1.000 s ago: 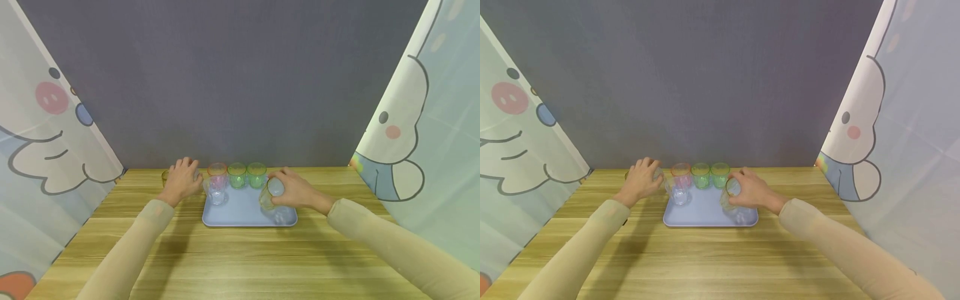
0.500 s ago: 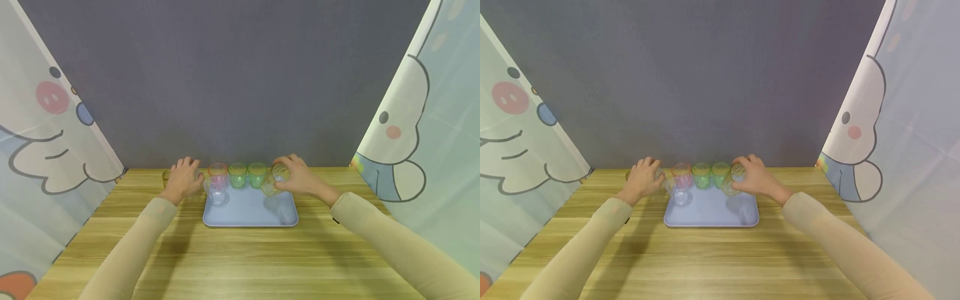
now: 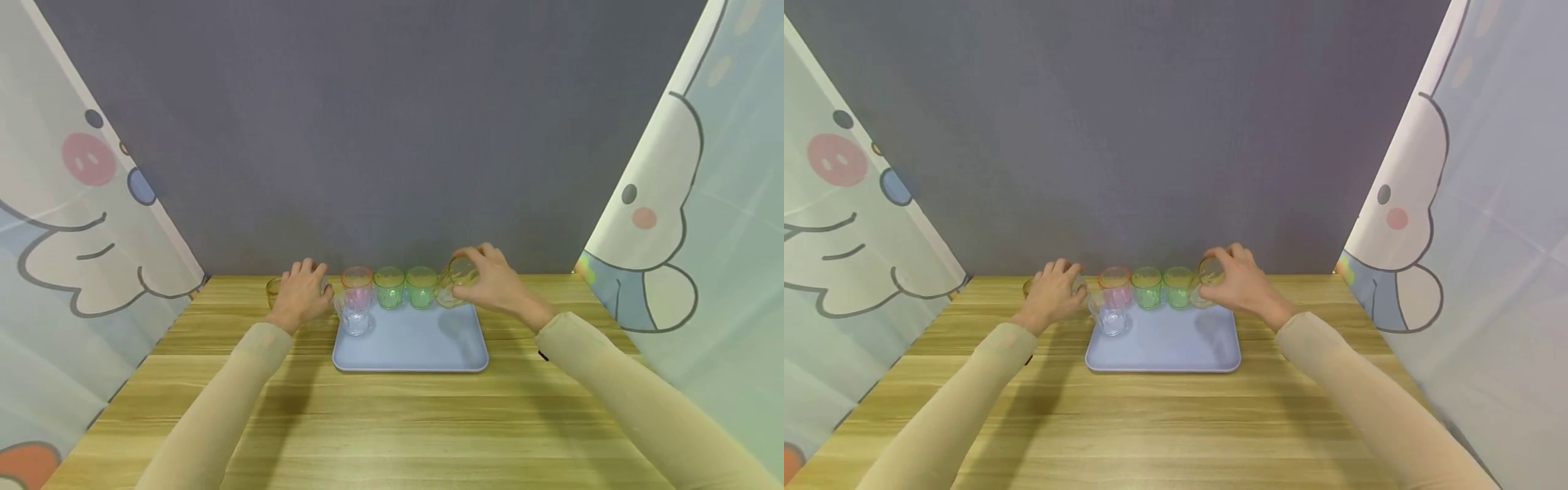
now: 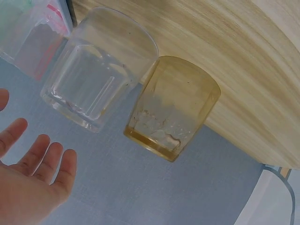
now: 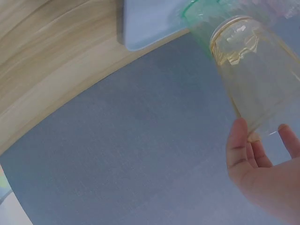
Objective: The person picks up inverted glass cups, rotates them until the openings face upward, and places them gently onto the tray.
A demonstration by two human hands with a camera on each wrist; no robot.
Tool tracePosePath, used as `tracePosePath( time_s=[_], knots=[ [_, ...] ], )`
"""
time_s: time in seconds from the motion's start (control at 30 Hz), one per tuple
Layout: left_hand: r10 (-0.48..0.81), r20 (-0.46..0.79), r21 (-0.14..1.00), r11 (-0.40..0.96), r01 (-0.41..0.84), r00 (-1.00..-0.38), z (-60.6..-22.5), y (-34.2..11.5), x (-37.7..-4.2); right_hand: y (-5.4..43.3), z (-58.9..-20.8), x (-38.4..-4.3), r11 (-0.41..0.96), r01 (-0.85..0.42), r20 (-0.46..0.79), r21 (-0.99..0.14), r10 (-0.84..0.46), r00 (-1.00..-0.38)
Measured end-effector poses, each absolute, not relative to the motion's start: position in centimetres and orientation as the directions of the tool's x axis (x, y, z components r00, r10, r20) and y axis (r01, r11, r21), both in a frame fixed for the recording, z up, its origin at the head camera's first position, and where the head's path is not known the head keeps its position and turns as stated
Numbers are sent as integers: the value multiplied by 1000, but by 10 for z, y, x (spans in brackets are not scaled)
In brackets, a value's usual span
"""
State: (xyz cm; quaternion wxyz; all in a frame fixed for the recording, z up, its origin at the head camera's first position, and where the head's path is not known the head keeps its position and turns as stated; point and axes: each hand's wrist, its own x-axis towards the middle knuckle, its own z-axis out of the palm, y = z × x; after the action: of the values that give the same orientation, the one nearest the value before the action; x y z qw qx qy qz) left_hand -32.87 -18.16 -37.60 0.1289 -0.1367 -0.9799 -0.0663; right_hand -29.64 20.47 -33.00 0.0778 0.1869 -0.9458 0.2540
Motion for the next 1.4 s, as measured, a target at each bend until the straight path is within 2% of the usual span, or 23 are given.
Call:
tracePosePath(
  time_s=[0.43, 1.4],
  knots=[
    [223, 254, 123, 958, 260, -941, -383, -186, -335, 200, -358, -309, 805, -384, 278, -452, -283, -918],
    [171, 210, 131, 971, 201, -963, -397, -193, -347, 193, -389, -327, 861, -328, 183, -388, -277, -943]
  ],
)
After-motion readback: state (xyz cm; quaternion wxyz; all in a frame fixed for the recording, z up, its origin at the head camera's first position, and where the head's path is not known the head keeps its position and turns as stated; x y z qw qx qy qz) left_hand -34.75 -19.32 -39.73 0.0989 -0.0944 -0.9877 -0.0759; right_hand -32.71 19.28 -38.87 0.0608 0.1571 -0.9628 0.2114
